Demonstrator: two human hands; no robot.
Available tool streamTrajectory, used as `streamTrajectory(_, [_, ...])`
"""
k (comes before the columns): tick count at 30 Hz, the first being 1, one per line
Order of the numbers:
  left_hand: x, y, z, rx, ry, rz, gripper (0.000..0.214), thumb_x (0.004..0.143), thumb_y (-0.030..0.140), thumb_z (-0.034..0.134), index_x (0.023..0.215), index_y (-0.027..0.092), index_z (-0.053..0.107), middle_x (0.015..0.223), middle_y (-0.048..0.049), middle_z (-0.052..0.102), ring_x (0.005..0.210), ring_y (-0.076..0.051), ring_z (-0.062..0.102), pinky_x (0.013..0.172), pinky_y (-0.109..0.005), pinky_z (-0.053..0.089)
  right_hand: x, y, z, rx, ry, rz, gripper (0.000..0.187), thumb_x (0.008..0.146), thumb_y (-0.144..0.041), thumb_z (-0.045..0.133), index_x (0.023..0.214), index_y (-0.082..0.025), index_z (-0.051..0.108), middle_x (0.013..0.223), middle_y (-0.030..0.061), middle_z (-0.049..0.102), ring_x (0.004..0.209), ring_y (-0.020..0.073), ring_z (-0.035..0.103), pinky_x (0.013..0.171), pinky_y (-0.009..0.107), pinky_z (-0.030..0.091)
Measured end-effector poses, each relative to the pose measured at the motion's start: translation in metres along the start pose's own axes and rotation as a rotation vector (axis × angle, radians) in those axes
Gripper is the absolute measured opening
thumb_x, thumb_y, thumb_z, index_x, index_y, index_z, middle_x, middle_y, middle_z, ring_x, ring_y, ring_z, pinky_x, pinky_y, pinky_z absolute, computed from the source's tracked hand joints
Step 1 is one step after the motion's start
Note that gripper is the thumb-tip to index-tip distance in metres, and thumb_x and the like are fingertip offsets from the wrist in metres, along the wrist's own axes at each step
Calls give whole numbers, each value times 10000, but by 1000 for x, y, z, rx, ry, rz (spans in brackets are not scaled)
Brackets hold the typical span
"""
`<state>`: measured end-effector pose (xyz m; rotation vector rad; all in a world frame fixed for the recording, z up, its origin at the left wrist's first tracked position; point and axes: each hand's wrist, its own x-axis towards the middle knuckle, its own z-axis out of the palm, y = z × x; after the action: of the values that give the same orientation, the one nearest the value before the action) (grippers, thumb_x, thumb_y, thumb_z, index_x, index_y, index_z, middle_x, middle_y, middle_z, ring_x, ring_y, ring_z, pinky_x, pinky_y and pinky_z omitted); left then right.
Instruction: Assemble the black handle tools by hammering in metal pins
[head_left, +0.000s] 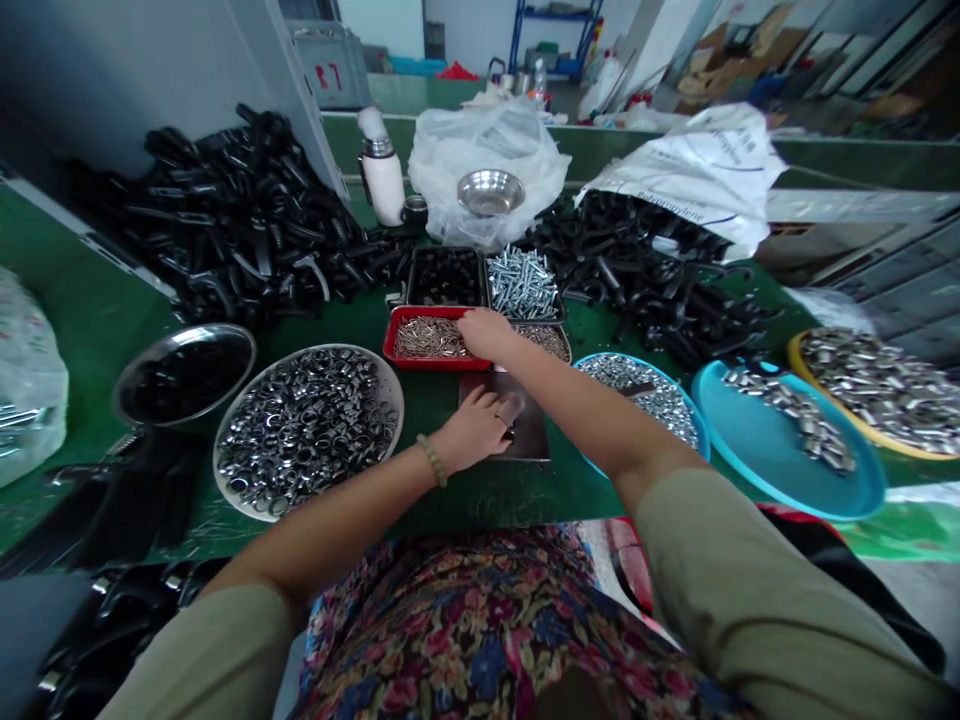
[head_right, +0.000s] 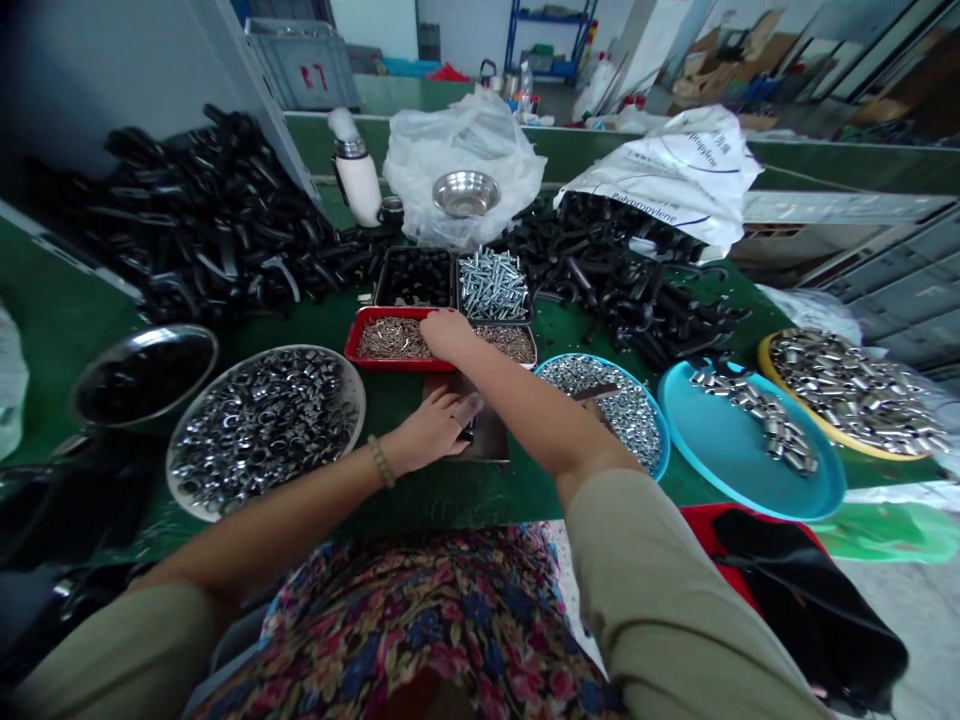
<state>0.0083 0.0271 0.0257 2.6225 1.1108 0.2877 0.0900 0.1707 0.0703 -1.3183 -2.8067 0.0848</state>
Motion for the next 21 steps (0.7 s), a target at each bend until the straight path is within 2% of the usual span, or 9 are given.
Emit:
streamTrajectory(3, [-9,2,13,43,73,-6,478,847,238,574,1312,175,483,1400,-139,509,1275,-278,451,1161,-546,113,10,-3,10,-25,-17,-28,233,838,-60,485,911,-52,706,1003,233,694,975,289,646,865,378,460])
streamTrajectory(7, [-23,4,13,-31,178,-90,411,831,236,579,1237,267,532,1383,-68,527,1278,-265,435,1147,-589,3,-4,2,8,-31,7,-26,282,868,-75,452,1064,-40,652,1033,215,692,988,288,638,863,378,455])
streamTrajectory(10, [-23,6,12,-122,203,-164,465,793,248,598,1250,254,511,1289,-76,584,1242,-266,455,1136,-548,106,-23,10,5,80,81,-7,310,891,-92,447,1157,-94,605,1078,149,687,1004,231,623,864,321,447])
streamTrajectory(13, [-18,6,15,-180,202,-221,516,758,262,603,1256,212,478,1233,-97,599,1195,-271,483,1060,-478,253,-39,16,7,259,131,36,242,894,-112,472,1064,-128,643,994,88,701,913,185,628,831,274,439])
streamTrajectory(16, [-16,5,19,-189,208,-246,527,746,267,595,1250,199,458,1247,-106,585,1186,-279,488,1016,-462,267,-45,19,10,346,142,85,198,888,-122,495,1004,-133,656,913,66,697,847,171,618,799,265,429])
streamTrajectory(18, [-16,5,20,-193,215,-249,529,750,272,587,1255,196,445,1258,-109,577,1201,-280,479,1015,-456,254,-51,19,9,394,176,79,157,880,-129,520,953,-136,660,921,66,688,877,169,604,821,266,419])
streamTrajectory(21, [-17,4,21,-209,229,-251,562,736,266,597,1267,194,424,1258,-114,572,1203,-276,476,1013,-447,248,-78,15,9,502,249,95,94,878,-175,560,872,-141,648,924,61,671,898,160,582,835,265,413])
